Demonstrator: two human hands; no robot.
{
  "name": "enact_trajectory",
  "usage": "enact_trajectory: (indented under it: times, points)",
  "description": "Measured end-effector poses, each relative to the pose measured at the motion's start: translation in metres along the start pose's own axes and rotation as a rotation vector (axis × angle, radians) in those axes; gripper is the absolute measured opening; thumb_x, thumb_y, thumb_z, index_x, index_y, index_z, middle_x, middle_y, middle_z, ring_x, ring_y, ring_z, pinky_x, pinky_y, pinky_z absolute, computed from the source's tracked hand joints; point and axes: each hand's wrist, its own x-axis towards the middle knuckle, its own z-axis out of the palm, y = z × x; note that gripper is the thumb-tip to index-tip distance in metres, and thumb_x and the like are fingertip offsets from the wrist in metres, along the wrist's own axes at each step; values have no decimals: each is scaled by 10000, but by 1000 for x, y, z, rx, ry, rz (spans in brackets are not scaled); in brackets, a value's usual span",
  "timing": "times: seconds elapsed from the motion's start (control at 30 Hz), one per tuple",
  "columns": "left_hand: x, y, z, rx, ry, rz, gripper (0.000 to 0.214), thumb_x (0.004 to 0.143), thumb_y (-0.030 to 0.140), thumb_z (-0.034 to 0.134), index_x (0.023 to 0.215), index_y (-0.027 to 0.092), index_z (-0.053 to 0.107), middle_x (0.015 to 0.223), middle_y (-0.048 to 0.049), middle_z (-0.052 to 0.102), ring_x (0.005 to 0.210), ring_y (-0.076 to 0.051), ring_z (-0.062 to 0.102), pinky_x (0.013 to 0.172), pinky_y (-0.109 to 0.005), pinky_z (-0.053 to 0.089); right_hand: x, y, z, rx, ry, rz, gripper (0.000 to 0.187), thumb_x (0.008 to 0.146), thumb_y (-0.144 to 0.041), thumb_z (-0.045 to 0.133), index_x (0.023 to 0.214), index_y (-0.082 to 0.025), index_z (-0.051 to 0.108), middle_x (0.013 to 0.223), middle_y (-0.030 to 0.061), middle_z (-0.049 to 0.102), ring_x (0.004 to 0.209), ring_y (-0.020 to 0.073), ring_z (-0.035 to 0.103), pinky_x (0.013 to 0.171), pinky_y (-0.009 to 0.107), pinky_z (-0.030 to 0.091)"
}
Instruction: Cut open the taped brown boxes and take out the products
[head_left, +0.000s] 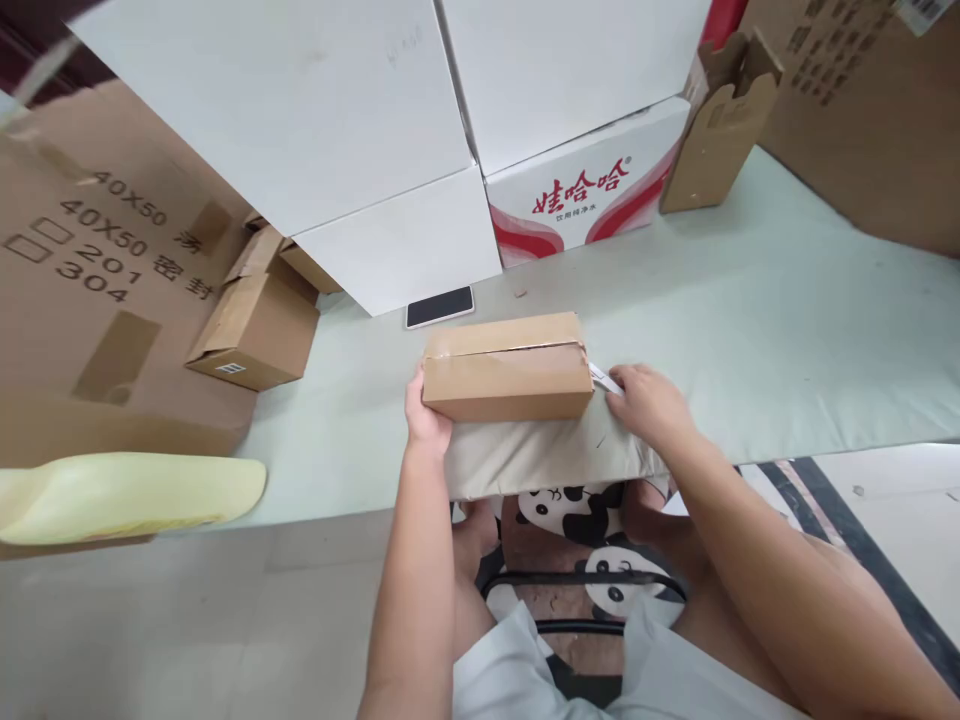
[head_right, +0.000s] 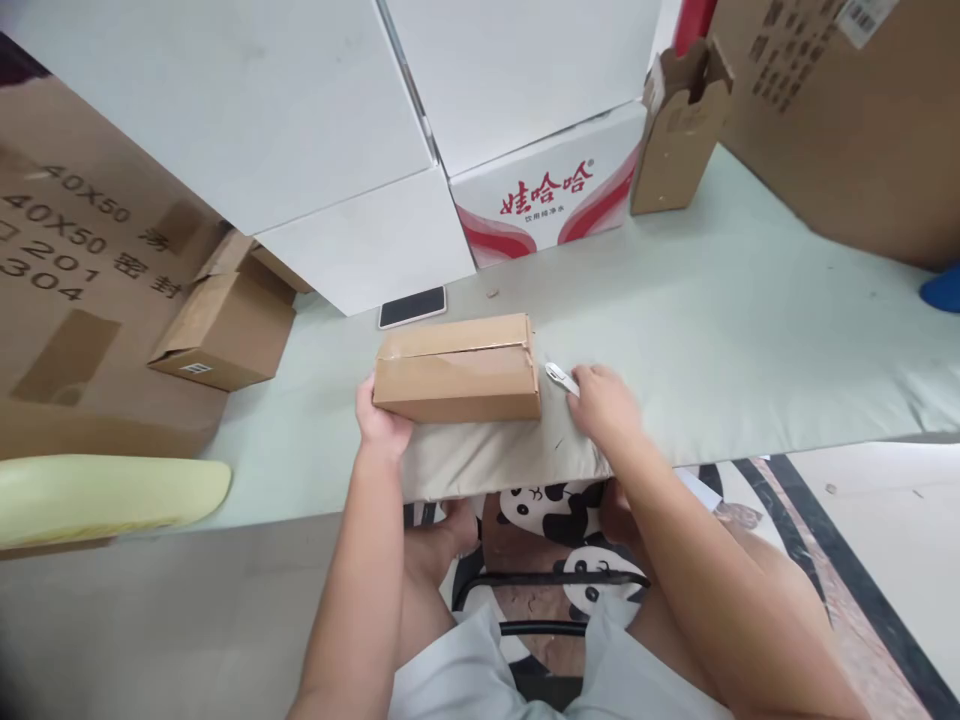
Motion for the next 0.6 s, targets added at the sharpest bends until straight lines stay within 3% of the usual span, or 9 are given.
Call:
enact_trajectory:
  times: [0.07, 0.13, 0.23, 0.3, 0.33, 0.37, 0.43, 0.5, 0.6]
  points:
    - [-8, 1, 5, 13, -98, -6, 449, 838, 595, 632, 1142, 268, 681, 1276, -53, 735, 1268, -298, 653, 1037, -405, 524, 1, 6, -10, -21, -16, 26, 268, 909, -271, 499, 1022, -214, 736, 1058, 156, 747, 965, 321, 713, 770, 422, 531]
    - [-15, 1, 3, 68, -178, -9, 529, 812, 603, 688, 1256, 316, 649, 1429, -37, 668, 1385, -312, 588, 1092, -432, 511, -3, 10, -28, 22, 71, 67, 217, 895, -304, 510, 904, -225, 712, 923, 140, 735, 846, 304, 696, 717, 423, 516]
    - [-23, -5, -3, 173, -263, -36, 766, 719, 528, 824, 1413, 380, 537, 1580, -27, 548, 1487, -325, 498, 1176, -464, 468, -21, 10, -61, 298, 507, 108, 143, 831, -379, 583, 851, -248, 634, 811, 81, 677, 732, 257, 647, 679, 422, 522]
    - [-24, -11, -3, 189, -261, -12, 818, 702, 563, 837, 1427, 376, 508, 1591, -47, 526, 1504, -336, 475, 1210, -491, 441, -36, 4, -79, 644, 847, 33, 183, 766, -398, 658, 871, -266, 587, 813, 35, 632, 677, 217, 615, 634, 408, 531]
    - [-23, -13, -1, 171, -243, 20, 798, 707, 622, 816, 1400, 359, 520, 1568, -62, 539, 1498, -343, 477, 1212, -503, 440, -43, -1, -85, 833, 950, -35, 217, 737, -392, 695, 871, -273, 571, 806, 16, 604, 648, 199, 592, 604, 398, 529]
    - [-21, -14, 2, 141, -222, 59, 775, 709, 681, 788, 1361, 342, 540, 1534, -71, 559, 1486, -349, 487, 1206, -511, 445, -48, -6, -89, 1003, 980, -105, 245, 717, -380, 730, 866, -280, 562, 791, 0, 577, 627, 185, 570, 581, 387, 524]
    - [-15, -14, 11, 82, -206, 123, 752, 709, 741, 753, 1304, 324, 558, 1458, -74, 592, 1446, -353, 521, 1186, -517, 463, -53, -16, -90, 1228, 896, -202, 279, 700, -363, 790, 837, -286, 559, 755, -18, 546, 622, 169, 547, 560, 364, 518]
    - [-11, -11, 19, 69, -240, 139, 758, 713, 721, 765, 1325, 333, 542, 1422, -64, 595, 1400, -349, 555, 1168, -519, 475, -53, -25, -87, 1322, 800, -222, 311, 688, -359, 834, 813, -282, 559, 755, -20, 566, 666, 164, 563, 573, 342, 535]
    - [-17, -14, 25, 152, -311, 145, 812, 724, 686, 783, 1411, 365, 493, 1445, -57, 549, 1348, -341, 573, 1144, -515, 482, -52, -37, -84, 1397, 759, -229, 342, 684, -376, 846, 815, -275, 546, 742, -36, 563, 685, 152, 569, 602, 328, 584]
